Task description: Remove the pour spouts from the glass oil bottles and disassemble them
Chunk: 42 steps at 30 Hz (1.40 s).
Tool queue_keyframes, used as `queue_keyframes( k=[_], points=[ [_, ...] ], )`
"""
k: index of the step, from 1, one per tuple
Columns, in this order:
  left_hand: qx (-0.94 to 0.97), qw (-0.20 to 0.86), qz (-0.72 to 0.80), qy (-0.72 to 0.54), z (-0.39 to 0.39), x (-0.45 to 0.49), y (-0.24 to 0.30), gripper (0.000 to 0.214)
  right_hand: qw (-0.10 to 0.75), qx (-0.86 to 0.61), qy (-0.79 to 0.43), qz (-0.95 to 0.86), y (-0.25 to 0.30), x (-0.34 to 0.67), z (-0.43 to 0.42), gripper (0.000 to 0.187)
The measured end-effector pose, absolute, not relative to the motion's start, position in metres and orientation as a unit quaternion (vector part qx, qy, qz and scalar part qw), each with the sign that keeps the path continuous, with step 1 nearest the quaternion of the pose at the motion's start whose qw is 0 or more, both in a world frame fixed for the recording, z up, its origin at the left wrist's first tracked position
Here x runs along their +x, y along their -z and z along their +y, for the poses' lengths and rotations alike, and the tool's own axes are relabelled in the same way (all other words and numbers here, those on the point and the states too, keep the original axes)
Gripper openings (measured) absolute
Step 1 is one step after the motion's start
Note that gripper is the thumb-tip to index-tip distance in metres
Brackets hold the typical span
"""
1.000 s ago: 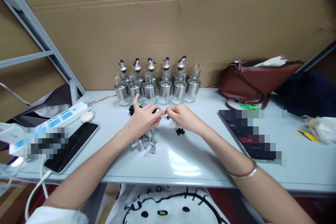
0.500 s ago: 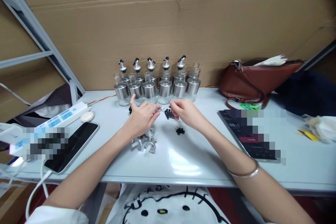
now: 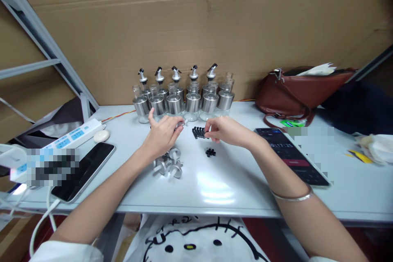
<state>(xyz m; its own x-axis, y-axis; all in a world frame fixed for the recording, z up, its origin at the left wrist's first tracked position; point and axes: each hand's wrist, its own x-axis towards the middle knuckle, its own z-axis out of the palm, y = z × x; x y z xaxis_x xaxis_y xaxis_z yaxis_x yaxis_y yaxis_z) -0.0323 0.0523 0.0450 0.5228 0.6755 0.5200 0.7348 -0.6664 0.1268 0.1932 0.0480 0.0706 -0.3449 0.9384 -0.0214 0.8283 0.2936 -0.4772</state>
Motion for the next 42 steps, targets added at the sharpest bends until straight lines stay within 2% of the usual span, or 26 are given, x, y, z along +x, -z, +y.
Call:
queue_keyframes(
  k=[2,10,17,25,37,42],
  points=[
    [-0.871,0.055,-0.402,0.275,0.053,-0.032,-0.045,0.022,0.112,-0.548,-0.194,-0.806,-0.070,0.196,0.049,0.004],
    [-0.873,0.049,-0.399,0.276,0.053,-0.034,-0.045,0.022,0.004,-0.535,-0.208,-0.819,-0.058,0.201,0.054,0.023],
    [-0.874,0.042,-0.399,0.274,0.052,-0.033,-0.047,0.021,-0.023,-0.531,-0.239,-0.813,-0.057,0.199,0.053,0.034],
    [-0.875,0.038,-0.400,0.269,0.051,-0.033,-0.047,0.022,0.057,-0.487,-0.239,-0.838,-0.055,0.199,0.052,0.043],
    [-0.893,0.043,-0.382,0.232,0.053,-0.032,-0.045,0.025,0.030,-0.490,-0.283,-0.824,-0.059,0.198,0.050,0.039],
    [-0.913,0.048,-0.357,0.191,0.052,-0.030,-0.043,0.028,0.171,-0.483,-0.208,-0.833,-0.068,0.189,0.045,0.028]
  ],
)
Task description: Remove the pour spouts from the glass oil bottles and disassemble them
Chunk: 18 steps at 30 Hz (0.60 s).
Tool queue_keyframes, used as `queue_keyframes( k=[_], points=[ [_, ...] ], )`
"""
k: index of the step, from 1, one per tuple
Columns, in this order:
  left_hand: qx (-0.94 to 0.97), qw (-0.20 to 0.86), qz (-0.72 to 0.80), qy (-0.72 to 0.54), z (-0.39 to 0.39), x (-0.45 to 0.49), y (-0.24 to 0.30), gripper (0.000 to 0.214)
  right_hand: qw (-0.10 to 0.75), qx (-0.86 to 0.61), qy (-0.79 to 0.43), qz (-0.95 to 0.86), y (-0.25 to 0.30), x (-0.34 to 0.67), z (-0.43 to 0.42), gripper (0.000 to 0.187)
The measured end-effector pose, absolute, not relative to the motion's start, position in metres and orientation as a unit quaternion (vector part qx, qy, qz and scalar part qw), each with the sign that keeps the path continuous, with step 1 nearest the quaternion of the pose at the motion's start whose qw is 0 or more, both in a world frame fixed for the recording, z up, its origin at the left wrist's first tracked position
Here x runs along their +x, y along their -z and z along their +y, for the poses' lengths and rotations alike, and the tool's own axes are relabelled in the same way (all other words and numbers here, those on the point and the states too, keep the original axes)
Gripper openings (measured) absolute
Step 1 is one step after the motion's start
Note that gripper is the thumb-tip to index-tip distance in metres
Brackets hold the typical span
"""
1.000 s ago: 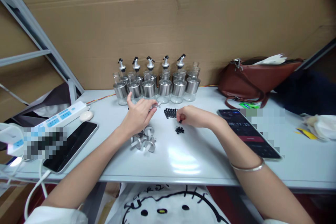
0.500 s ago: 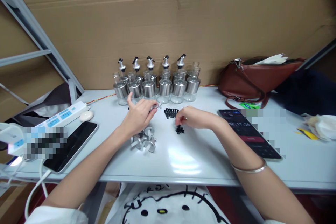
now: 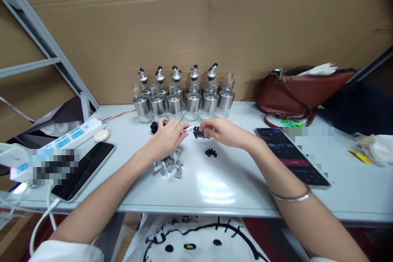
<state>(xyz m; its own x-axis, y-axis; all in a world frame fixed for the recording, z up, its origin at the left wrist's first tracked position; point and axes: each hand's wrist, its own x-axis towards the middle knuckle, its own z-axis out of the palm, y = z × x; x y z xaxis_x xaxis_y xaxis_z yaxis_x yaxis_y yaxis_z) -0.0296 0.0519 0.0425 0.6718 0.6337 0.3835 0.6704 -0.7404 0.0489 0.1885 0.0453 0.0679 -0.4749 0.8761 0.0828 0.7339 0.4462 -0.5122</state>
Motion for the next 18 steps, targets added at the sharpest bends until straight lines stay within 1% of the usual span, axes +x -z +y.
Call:
queue_keyframes(
  k=[2,4,7,13,16,18],
  points=[
    [-0.912,0.051,-0.353,0.201,0.051,-0.029,-0.042,0.027,0.218,-0.446,-0.221,-0.839,-0.070,0.182,0.041,0.023],
    [-0.912,0.049,-0.347,0.213,0.050,-0.029,-0.041,0.025,0.247,-0.410,-0.221,-0.850,-0.070,0.175,0.036,0.017],
    [-0.916,0.032,-0.333,0.223,0.052,-0.031,-0.037,0.024,0.261,-0.399,-0.176,-0.861,-0.065,0.167,0.034,0.021],
    [-0.916,0.008,-0.341,0.214,0.056,-0.032,-0.035,0.030,0.220,-0.389,-0.050,-0.893,-0.052,0.153,0.034,0.019],
    [-0.909,0.035,-0.362,0.203,0.055,-0.032,-0.038,0.030,0.177,-0.422,-0.004,-0.889,-0.049,0.144,0.030,0.022],
    [-0.899,0.066,-0.387,0.194,0.053,-0.031,-0.039,0.026,0.155,-0.433,0.026,-0.888,-0.049,0.140,0.028,0.025]
  ],
)
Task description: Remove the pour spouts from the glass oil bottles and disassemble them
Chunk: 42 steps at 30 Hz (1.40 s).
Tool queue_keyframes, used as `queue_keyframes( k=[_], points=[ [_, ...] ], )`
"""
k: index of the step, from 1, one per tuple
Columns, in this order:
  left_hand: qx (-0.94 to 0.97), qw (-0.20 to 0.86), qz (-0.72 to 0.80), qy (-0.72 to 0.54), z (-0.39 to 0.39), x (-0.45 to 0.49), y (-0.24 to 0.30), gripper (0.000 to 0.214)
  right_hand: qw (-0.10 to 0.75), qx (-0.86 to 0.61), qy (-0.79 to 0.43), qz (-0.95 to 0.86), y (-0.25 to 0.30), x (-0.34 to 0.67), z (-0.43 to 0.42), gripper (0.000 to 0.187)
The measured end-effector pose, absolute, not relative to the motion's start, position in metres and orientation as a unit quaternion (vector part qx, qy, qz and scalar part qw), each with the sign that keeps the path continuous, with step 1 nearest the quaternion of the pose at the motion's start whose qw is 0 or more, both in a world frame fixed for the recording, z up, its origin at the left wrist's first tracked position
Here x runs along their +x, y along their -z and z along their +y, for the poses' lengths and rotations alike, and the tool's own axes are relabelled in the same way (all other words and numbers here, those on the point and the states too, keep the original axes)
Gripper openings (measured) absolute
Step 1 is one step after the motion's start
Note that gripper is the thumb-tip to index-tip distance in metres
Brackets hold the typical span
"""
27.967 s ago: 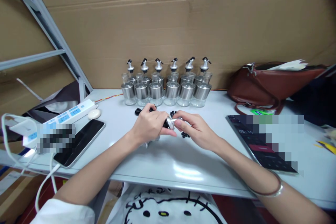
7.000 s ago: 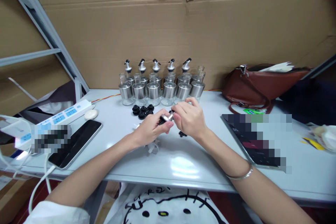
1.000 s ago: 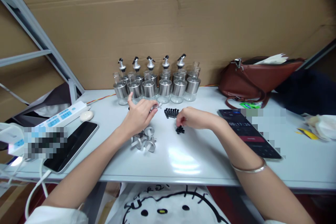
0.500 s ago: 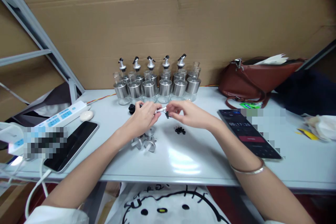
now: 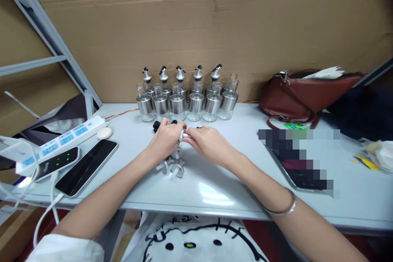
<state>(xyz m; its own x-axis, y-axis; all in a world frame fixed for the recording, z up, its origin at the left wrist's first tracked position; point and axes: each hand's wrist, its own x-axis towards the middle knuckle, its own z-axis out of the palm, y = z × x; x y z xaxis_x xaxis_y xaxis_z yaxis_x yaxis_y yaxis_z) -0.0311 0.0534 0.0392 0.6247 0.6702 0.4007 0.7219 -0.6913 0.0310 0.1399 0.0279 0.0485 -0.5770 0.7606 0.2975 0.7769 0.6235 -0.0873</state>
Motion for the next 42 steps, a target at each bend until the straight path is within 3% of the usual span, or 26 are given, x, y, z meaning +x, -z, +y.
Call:
queue_keyframes(
  k=[6,9,13,17,20,23,26,30,33,38,40,42],
  points=[
    [-0.887,0.129,-0.406,0.179,0.052,-0.034,-0.042,0.013,0.199,-0.385,0.092,-0.896,-0.048,0.136,0.025,0.027],
    [-0.890,0.143,-0.395,0.179,0.054,-0.036,-0.043,0.011,0.233,-0.425,0.053,-0.873,-0.048,0.132,0.020,0.029],
    [-0.892,0.171,-0.384,0.164,0.059,-0.036,-0.044,0.009,0.267,-0.531,-0.108,-0.797,-0.049,0.123,0.013,0.035],
    [-0.890,0.214,-0.359,0.185,0.064,-0.038,-0.043,0.012,0.350,-0.537,-0.317,-0.699,-0.046,0.117,0.012,0.041],
    [-0.880,0.254,-0.338,0.215,0.068,-0.042,-0.045,0.021,0.393,-0.478,-0.509,-0.598,-0.045,0.114,0.012,0.040],
    [-0.868,0.277,-0.339,0.235,0.068,-0.045,-0.049,0.031,0.363,-0.362,-0.699,-0.499,-0.046,0.112,0.011,0.039],
    [-0.860,0.279,-0.342,0.258,0.067,-0.047,-0.051,0.035,0.341,-0.273,-0.761,-0.480,-0.047,0.112,0.010,0.043],
    [-0.875,0.241,-0.327,0.265,0.068,-0.046,-0.053,0.036,0.339,-0.311,-0.641,-0.615,-0.047,0.117,0.013,0.047],
    [-0.901,0.191,-0.326,0.212,0.070,-0.046,-0.055,0.026,0.309,-0.396,-0.430,-0.750,-0.048,0.123,0.017,0.042],
    [-0.924,0.083,-0.357,0.110,0.072,-0.046,-0.057,0.012,0.157,-0.456,-0.057,-0.874,-0.046,0.129,0.025,0.024],
    [-0.924,0.032,-0.369,0.099,0.075,-0.049,-0.055,0.014,0.126,-0.433,0.043,-0.891,-0.044,0.132,0.028,0.023],
    [-0.912,-0.014,-0.392,0.116,0.080,-0.056,-0.054,0.013,0.149,-0.395,0.098,-0.901,-0.046,0.138,0.029,0.024]
  ],
)
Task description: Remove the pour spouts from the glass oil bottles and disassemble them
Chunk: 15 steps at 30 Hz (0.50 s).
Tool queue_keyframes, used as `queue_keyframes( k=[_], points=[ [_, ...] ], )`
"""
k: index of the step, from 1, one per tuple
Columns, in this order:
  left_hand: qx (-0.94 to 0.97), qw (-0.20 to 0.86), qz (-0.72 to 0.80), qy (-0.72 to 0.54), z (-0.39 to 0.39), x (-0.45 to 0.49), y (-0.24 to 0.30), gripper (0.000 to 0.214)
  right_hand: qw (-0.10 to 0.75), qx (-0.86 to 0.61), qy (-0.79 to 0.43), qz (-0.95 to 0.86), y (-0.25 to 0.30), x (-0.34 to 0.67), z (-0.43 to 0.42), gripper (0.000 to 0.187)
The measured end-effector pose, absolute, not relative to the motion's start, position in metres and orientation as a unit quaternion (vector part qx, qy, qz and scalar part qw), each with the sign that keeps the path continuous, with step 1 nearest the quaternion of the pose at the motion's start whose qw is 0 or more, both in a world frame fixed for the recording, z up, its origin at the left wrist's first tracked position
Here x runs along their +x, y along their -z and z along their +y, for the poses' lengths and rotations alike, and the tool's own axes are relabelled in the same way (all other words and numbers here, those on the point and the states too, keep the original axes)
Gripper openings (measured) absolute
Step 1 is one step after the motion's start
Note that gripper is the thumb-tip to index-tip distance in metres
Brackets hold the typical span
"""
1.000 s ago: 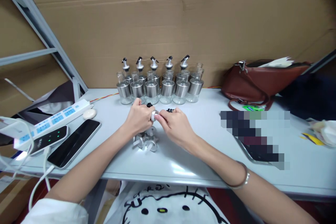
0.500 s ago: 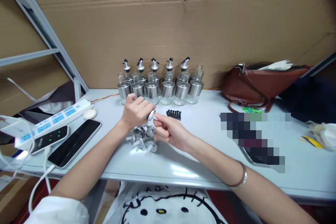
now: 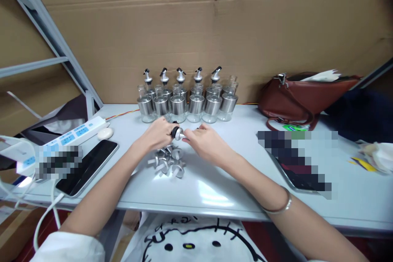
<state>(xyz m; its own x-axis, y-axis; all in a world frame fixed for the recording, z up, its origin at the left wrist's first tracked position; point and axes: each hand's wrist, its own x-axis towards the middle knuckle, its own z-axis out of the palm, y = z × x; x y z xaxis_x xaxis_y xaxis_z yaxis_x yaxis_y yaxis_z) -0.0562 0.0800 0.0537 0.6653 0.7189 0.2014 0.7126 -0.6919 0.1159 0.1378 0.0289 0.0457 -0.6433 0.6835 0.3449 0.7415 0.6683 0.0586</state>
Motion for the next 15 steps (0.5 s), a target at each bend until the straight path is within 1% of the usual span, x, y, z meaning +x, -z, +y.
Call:
queue_keyframes(
  k=[2,4,6,7,9,10,15],
  points=[
    [0.882,0.041,0.441,-0.160,0.086,-0.068,-0.054,0.016,0.216,-0.374,0.119,-0.894,-0.050,0.145,0.029,0.025],
    [0.839,0.030,0.498,-0.219,0.092,-0.079,-0.054,0.019,0.300,-0.383,0.104,-0.868,-0.055,0.152,0.029,0.027],
    [0.805,0.008,0.517,-0.289,0.096,-0.085,-0.054,0.007,0.369,-0.409,0.071,-0.832,-0.058,0.157,0.030,0.028],
    [0.796,-0.007,0.517,-0.314,0.097,-0.086,-0.053,0.015,0.391,-0.421,0.056,-0.816,-0.058,0.158,0.031,0.027],
    [0.794,-0.032,0.512,-0.327,0.098,-0.085,-0.050,0.032,0.411,-0.439,0.038,-0.798,-0.056,0.158,0.033,0.026],
    [0.798,-0.040,0.512,-0.315,0.098,-0.084,-0.049,0.036,0.412,-0.447,0.032,-0.794,-0.054,0.158,0.035,0.025],
    [0.818,-0.054,0.511,-0.257,0.098,-0.079,-0.045,0.034,0.412,-0.472,0.024,-0.779,-0.050,0.158,0.036,0.022]
  ],
)
